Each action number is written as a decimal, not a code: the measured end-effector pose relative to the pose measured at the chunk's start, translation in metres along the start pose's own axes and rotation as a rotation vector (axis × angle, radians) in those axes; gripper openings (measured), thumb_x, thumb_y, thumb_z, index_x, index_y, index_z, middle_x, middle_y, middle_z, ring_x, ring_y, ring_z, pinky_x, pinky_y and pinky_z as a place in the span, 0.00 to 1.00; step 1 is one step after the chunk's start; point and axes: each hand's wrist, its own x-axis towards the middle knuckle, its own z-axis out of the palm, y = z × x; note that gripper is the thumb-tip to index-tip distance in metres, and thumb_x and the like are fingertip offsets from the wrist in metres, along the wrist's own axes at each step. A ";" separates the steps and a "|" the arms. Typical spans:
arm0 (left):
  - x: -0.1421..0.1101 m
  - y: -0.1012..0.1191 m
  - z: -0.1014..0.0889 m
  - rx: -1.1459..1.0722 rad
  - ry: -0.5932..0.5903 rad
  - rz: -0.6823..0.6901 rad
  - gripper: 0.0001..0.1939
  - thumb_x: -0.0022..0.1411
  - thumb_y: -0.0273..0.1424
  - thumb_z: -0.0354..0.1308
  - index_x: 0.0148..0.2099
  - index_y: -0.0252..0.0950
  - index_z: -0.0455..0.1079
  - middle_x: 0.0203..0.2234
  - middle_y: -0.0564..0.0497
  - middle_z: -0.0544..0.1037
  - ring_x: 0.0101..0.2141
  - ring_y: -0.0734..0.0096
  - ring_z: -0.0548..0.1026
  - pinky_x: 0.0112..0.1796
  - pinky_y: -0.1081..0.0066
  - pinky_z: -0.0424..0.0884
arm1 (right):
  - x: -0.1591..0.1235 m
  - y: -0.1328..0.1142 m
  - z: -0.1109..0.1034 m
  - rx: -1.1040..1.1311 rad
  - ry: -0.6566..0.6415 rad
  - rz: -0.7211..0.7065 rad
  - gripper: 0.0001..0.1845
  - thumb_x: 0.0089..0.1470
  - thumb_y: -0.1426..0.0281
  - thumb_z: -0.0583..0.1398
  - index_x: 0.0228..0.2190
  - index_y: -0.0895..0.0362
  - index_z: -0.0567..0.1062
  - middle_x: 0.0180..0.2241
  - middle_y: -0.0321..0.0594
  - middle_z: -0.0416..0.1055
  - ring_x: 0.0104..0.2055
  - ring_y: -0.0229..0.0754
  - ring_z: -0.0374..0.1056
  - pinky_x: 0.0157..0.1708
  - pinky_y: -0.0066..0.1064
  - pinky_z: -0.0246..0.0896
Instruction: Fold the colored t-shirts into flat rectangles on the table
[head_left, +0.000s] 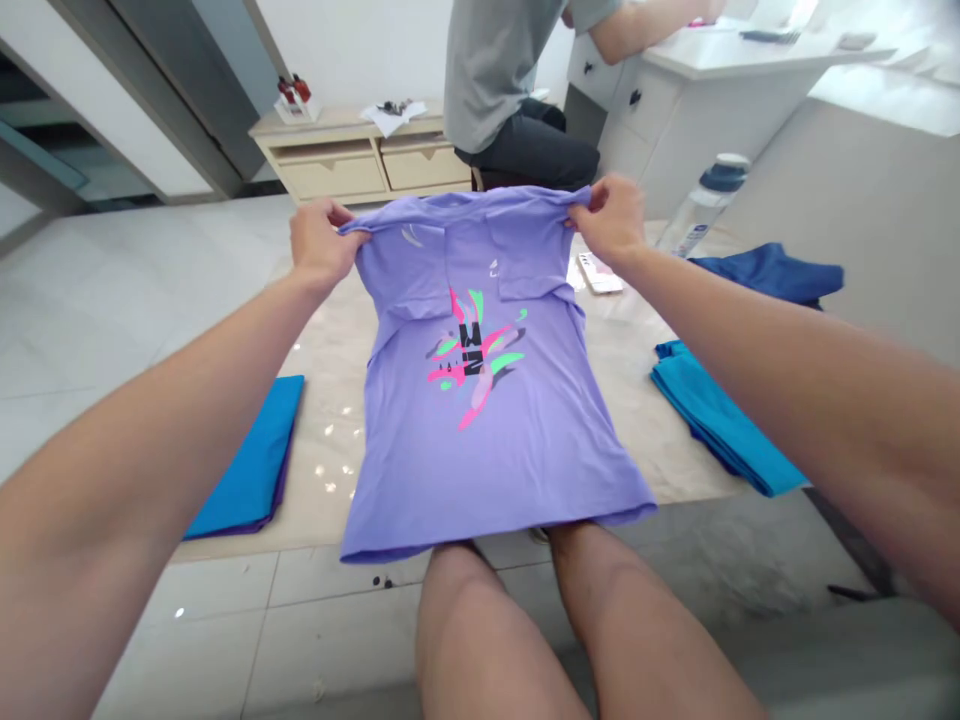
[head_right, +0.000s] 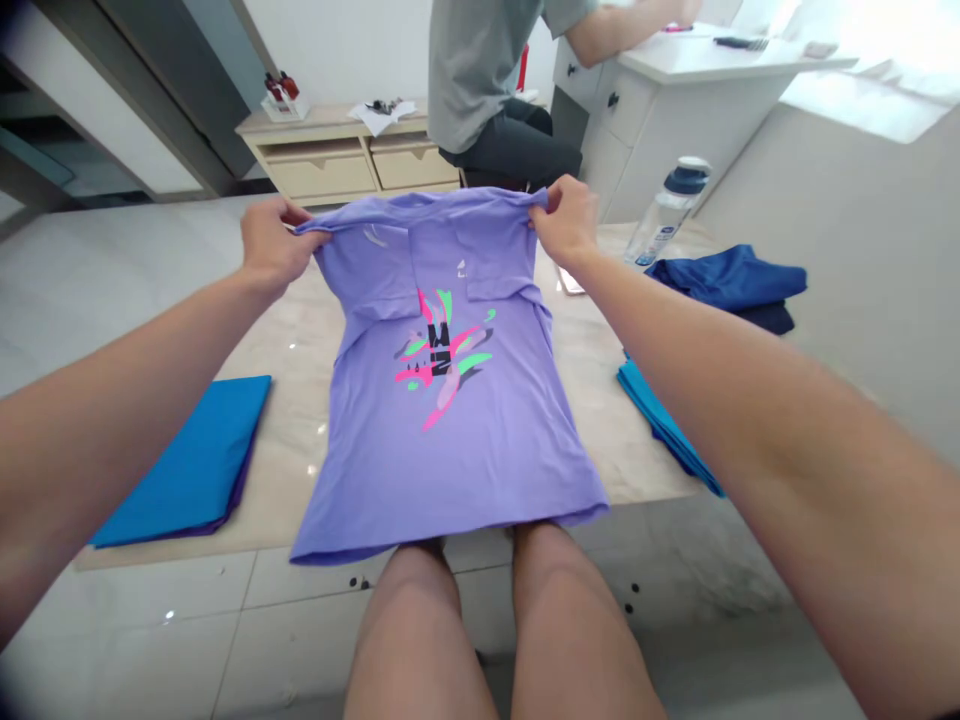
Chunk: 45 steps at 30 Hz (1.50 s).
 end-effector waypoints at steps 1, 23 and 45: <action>-0.007 0.005 -0.009 -0.019 0.003 0.035 0.15 0.68 0.36 0.70 0.48 0.29 0.75 0.42 0.52 0.82 0.39 0.77 0.68 0.47 0.72 0.66 | -0.005 -0.004 -0.008 0.011 0.018 -0.007 0.08 0.65 0.78 0.65 0.36 0.56 0.71 0.39 0.43 0.81 0.42 0.38 0.77 0.49 0.33 0.72; -0.309 -0.077 -0.084 -0.084 -0.279 0.157 0.17 0.65 0.45 0.63 0.50 0.41 0.81 0.41 0.47 0.84 0.40 0.59 0.78 0.48 0.59 0.78 | -0.304 -0.012 -0.128 -0.075 -0.575 -0.156 0.06 0.62 0.65 0.66 0.41 0.52 0.82 0.47 0.48 0.83 0.54 0.57 0.75 0.60 0.48 0.68; -0.369 -0.087 -0.089 -0.081 -0.403 0.252 0.11 0.67 0.37 0.61 0.35 0.49 0.84 0.36 0.48 0.84 0.43 0.54 0.80 0.48 0.57 0.76 | -0.376 -0.013 -0.148 -0.150 -0.726 -0.195 0.10 0.61 0.77 0.61 0.38 0.51 0.81 0.41 0.45 0.79 0.48 0.54 0.70 0.52 0.45 0.59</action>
